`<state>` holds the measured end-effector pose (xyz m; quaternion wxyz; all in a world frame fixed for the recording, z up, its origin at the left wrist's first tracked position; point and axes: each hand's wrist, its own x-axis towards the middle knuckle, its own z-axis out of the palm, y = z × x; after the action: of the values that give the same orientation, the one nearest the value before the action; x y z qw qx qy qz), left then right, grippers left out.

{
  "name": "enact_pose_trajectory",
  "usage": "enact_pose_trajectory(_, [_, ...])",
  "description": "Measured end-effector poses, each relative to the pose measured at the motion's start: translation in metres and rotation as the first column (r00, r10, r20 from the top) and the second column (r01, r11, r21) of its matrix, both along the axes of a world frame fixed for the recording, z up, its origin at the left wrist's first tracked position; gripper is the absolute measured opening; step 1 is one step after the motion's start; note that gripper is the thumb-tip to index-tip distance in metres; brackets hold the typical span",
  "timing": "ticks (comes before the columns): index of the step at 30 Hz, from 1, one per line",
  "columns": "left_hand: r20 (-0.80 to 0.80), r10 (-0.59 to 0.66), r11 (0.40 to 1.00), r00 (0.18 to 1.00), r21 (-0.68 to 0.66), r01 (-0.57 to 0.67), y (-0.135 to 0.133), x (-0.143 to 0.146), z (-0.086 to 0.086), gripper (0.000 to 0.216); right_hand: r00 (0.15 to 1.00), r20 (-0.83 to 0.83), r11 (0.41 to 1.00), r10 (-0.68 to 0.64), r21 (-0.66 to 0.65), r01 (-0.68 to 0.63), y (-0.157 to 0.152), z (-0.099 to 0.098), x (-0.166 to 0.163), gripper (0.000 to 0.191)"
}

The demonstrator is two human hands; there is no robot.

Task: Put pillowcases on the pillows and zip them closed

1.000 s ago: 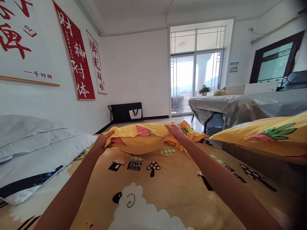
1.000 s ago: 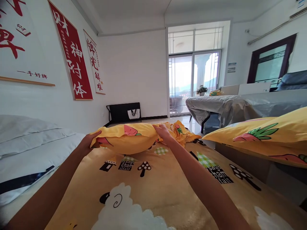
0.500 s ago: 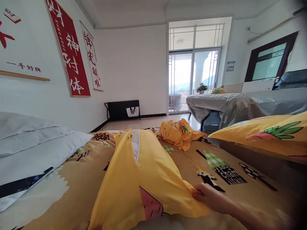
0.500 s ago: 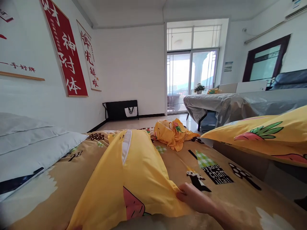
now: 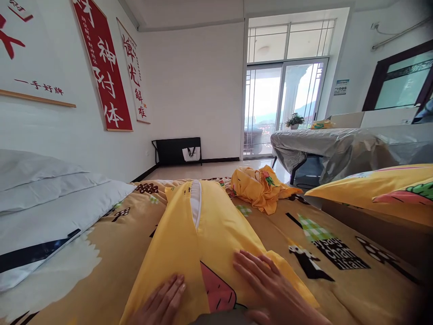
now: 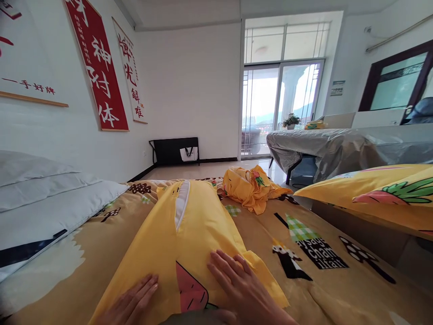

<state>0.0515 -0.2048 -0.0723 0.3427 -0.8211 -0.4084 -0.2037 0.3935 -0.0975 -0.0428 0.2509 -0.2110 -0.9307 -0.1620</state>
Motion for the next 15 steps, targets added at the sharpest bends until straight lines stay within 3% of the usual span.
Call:
enact_pose_trajectory(2, [-0.047,0.021,0.997,0.999,0.076,-0.017,0.011,0.004,-0.007,0.055,0.999,0.039,0.999,0.010,0.043,-0.011,0.002,-0.009,-0.006,0.079])
enact_pose_trajectory(7, [-0.212,0.154,0.974,0.965,0.197,-0.113,0.029,0.004,-0.030,0.051,1.000,0.030,0.992,-0.003,0.125,0.000,0.019,-0.022,-0.013,0.072])
enact_pose_trajectory(11, [-0.038,0.150,0.958,0.988,0.253,-0.136,0.034,0.018,-0.043,0.048,0.999,0.030,0.960,0.010,0.280,-0.018,0.024,-0.020,-0.014,0.054])
enact_pose_trajectory(15, [0.098,0.123,0.944,0.988,0.296,-0.147,0.036,0.036,-0.038,0.042,0.999,-0.011,0.926,0.035,0.375,-0.029,0.025,-0.019,-0.017,0.042])
